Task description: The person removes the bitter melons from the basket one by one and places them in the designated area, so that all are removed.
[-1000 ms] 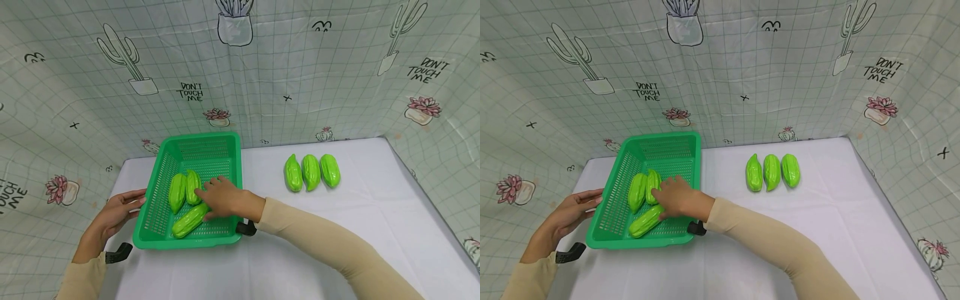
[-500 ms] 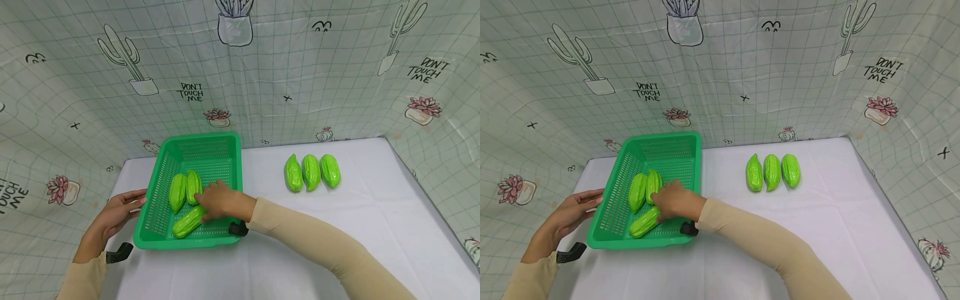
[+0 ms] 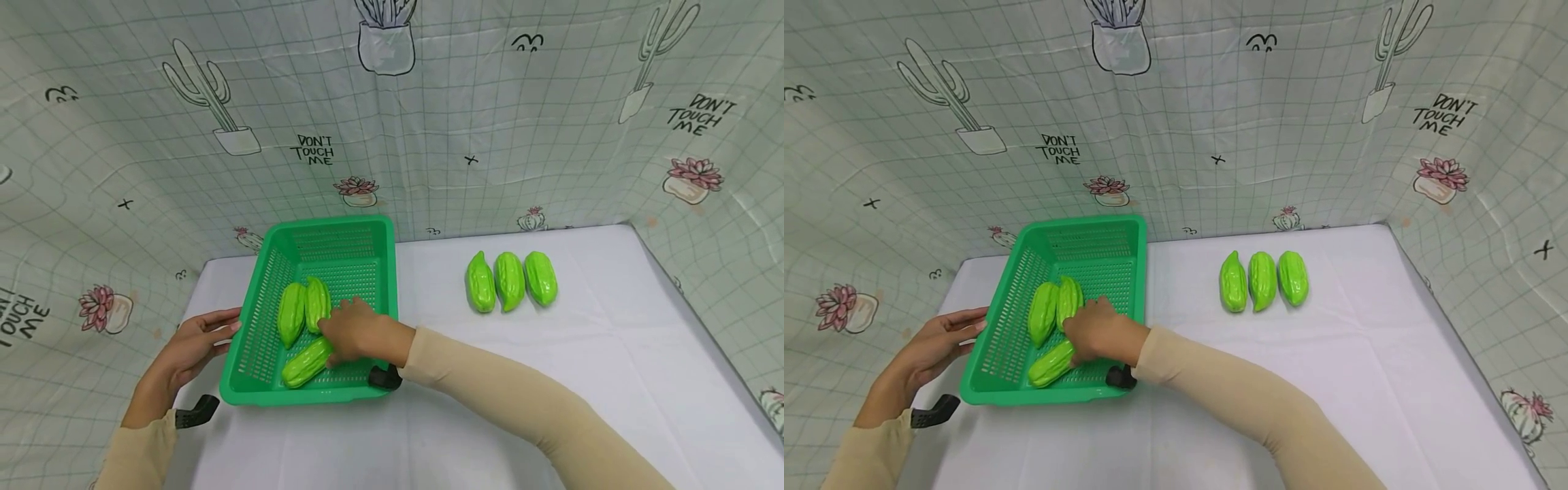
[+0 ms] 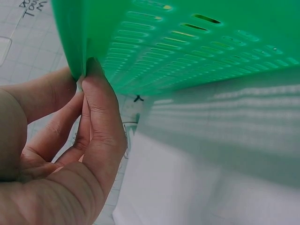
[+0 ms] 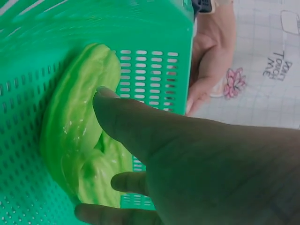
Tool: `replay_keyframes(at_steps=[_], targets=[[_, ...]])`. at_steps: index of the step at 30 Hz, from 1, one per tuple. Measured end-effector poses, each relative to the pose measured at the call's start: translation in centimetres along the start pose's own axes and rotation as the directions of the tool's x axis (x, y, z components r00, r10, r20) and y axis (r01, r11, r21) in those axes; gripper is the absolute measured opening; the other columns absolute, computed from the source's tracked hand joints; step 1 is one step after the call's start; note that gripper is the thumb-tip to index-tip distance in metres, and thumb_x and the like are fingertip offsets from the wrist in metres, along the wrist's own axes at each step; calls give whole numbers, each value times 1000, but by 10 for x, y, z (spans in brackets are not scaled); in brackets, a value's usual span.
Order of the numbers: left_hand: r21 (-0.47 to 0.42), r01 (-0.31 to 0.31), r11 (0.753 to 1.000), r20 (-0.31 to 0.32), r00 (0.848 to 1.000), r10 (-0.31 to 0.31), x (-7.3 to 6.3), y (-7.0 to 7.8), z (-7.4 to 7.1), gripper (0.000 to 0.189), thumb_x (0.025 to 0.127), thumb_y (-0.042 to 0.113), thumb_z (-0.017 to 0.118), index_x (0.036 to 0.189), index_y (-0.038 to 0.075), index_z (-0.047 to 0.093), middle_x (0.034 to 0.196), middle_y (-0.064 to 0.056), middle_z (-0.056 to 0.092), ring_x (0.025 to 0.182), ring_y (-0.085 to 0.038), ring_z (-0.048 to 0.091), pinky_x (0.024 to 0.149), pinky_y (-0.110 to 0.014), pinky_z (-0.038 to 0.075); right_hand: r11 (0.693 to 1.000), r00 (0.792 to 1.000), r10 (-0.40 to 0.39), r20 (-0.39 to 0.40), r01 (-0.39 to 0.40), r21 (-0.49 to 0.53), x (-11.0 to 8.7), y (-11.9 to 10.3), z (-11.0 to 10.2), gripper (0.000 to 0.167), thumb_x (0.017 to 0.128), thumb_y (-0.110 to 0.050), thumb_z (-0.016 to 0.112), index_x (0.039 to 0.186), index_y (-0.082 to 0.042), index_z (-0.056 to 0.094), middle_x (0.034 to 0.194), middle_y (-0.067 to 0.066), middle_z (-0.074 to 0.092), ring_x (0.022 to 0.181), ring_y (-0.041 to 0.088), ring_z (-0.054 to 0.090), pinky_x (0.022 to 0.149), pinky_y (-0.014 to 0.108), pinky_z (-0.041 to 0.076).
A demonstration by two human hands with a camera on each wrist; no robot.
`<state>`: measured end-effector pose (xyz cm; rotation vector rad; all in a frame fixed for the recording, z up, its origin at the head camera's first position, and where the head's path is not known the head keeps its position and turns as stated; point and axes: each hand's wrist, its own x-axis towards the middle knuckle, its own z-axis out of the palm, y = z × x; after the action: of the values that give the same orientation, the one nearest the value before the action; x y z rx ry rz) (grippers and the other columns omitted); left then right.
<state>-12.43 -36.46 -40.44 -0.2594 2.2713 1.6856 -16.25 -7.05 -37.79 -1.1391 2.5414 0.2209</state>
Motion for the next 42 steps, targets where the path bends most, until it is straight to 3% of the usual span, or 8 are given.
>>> replay_keyframes(at_steps=[9, 20, 31, 37, 42], targets=[[-10, -4, 1000, 6, 1000, 4, -1, 0, -1, 61, 108, 14, 63, 155, -15, 38, 108, 21, 66, 93, -2, 70, 83, -22, 59, 1000, 1000, -10, -11, 10, 2, -9, -7, -1, 68, 96, -59, 72, 148, -17, 61, 136, 4, 71, 138, 27, 57, 118, 44, 40], [-4, -3, 1000, -4, 1000, 3, 1, 0, 0, 61, 108, 15, 64, 155, -15, 38, 108, 20, 66, 93, -3, 70, 83, -22, 58, 994, 997, -28, 66, 21, 107, 2, -7, -1, 73, 96, -57, 74, 154, -17, 54, 136, 1, 70, 133, 24, 59, 114, 41, 42], [4, -5, 1000, 0, 1000, 5, 0, -1, 0, 61, 108, 16, 64, 155, -14, 39, 109, 21, 65, 94, -2, 69, 84, -22, 58, 989, 997, -53, 57, 44, 140, 12, -10, 0, 65, 95, -56, 75, 143, -15, 60, 129, 1, 72, 124, 24, 63, 103, 38, 50], [9, -6, 1000, -5, 1000, 6, 0, -1, 1, 62, 109, 16, 63, 156, -15, 37, 108, 21, 65, 93, -2, 69, 83, -22, 58, 988, 996, -43, 78, 31, 150, 15, -12, -2, 69, 95, -56, 75, 148, -15, 56, 129, 3, 72, 128, 25, 61, 106, 38, 49], [6, -16, 1000, 1, 1000, 16, -1, -1, 0, 62, 109, 15, 63, 155, -16, 37, 109, 21, 65, 93, -2, 69, 83, -22, 58, 981, 996, -36, 86, 19, 192, 15, -12, -4, 62, 95, -54, 77, 140, -15, 58, 121, 1, 72, 122, 23, 63, 104, 37, 49]])
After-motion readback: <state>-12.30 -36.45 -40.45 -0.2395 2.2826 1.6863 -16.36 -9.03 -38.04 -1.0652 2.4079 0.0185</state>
